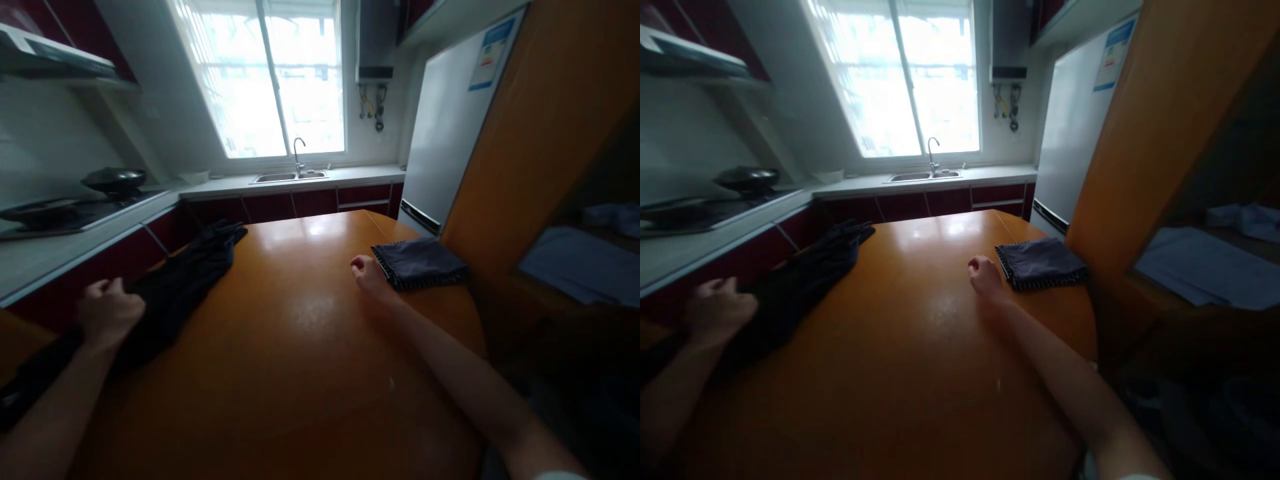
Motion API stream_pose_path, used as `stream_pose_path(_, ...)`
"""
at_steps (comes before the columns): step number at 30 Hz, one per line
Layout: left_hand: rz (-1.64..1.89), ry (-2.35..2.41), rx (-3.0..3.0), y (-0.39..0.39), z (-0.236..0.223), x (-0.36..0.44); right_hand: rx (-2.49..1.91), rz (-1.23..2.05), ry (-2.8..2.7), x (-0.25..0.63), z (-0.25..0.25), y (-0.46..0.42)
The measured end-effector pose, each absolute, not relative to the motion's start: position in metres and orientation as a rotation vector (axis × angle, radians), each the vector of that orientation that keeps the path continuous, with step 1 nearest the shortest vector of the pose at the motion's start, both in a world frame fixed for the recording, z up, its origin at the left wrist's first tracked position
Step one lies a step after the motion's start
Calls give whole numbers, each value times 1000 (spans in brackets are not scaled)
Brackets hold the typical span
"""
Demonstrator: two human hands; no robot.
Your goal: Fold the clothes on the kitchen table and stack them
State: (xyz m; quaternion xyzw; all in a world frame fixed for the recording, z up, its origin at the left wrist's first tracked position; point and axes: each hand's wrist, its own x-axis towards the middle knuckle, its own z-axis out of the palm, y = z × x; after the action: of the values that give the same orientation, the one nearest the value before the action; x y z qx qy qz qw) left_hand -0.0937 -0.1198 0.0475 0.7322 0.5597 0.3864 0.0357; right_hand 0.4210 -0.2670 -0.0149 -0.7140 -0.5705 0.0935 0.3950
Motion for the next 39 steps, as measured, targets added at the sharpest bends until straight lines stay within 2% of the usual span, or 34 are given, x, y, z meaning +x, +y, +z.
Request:
stream_pose_path(1,1391,1800,2227,-128,35,-87,-1927,107,-1412,436,-10,-269)
stream_pose_path(3,1539,1799,2292,-144,13,-68,-2206,-51,-1323,466,-3,-276)
stream_pose_path(7,1379,1513,2558,-171,-9,-17,-2622,125,-1169,508,2,-289)
stream_pose_path(13,1117,1013,2683,-208,-37,54,-2679,248,-1192,530,10,-297)
stream_pose_path(17,899,776,2752,-214,-52,66,-2626,243,-1264,521,9,-294)
stream_pose_path(31,823,789,2686,-213,-47,58,-2652,275,-1300,511,19,-303)
stream_pose_path(36,857,803,2662,-210,-52,58,-2364,151,-1438,470,28,-295)
stream_pose_path(39,897,823,2678,-211,-55,59,-1862,302,-1633,407,13,-298)
